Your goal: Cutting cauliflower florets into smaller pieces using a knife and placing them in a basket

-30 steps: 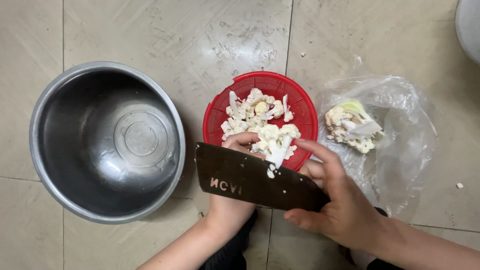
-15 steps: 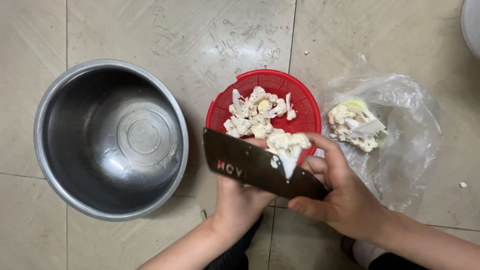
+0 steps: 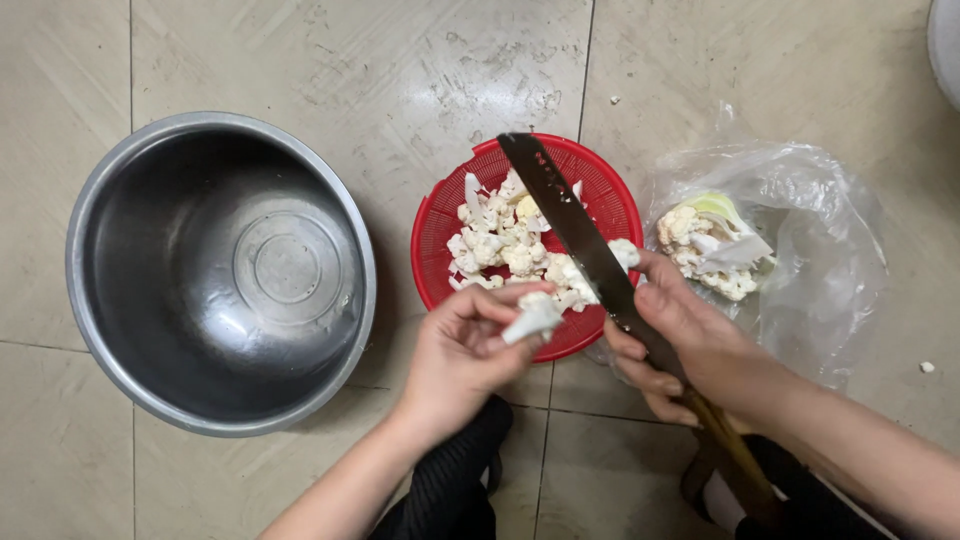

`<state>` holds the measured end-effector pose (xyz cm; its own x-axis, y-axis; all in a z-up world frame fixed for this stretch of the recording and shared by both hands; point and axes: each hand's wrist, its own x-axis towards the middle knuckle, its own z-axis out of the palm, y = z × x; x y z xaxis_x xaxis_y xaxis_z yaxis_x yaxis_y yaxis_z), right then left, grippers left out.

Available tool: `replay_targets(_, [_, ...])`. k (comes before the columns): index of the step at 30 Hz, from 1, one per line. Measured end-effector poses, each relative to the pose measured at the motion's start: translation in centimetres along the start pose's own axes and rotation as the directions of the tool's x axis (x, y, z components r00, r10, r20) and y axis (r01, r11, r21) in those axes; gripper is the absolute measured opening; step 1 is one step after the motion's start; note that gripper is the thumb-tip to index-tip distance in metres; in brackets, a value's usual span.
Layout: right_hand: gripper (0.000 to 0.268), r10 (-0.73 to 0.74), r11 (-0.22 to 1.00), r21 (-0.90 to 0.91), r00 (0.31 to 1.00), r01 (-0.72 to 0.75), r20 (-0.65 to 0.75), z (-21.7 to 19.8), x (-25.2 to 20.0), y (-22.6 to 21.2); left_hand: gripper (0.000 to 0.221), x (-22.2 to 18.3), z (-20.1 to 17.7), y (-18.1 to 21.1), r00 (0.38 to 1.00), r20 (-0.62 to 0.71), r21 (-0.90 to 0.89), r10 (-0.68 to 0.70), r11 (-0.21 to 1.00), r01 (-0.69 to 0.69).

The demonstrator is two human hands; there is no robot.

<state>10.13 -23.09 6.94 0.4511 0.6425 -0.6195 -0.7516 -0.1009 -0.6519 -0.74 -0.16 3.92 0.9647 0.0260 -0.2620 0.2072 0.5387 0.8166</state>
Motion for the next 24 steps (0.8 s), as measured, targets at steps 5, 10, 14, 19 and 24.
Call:
replay_targets(5, [0.076, 0.064, 0.993, -0.103, 0.998, -0.064, 0.003, -1.5, 1.1, 0.1, 0.043, 1.6, -2.6, 1.5, 0.852, -0.431, 0.294, -0.296, 0.847, 0.443])
replay_targets(10, [0.051, 0.008, 1.000, 0.021, 1.000, -0.007, -0.021, -4.9, 1.0, -0.1, 0.042, 2.8, -5.0, 0.5, 0.907, -0.391, 0.560, -0.157, 0.741, 0.370])
replay_targets(14, [0.045, -0.054, 0.994, 0.078, 0.976, 0.072, -0.210, -5.1, -0.3, -1.9, 0.046, 4.5, -5.3, 0.9, 0.981, -0.117, 0.961, 0.152, 0.268, 0.073])
replay_targets(19, [0.055, 0.013, 0.996, 0.086, 0.941, 0.017, -0.338, -4.9, -1.2, -2.6, 0.051, 8.6, -6.8, -1.1, 0.983, -0.145, 0.953, 0.114, 0.284, 0.108])
replay_targets(24, [0.062, 0.044, 0.995, 0.102, 0.942, -0.010, -0.334, -5.3, -1.6, -2.1, 0.054, 11.5, -8.0, -2.9, 0.966, -0.219, 0.944, 0.134, 0.278, 0.175])
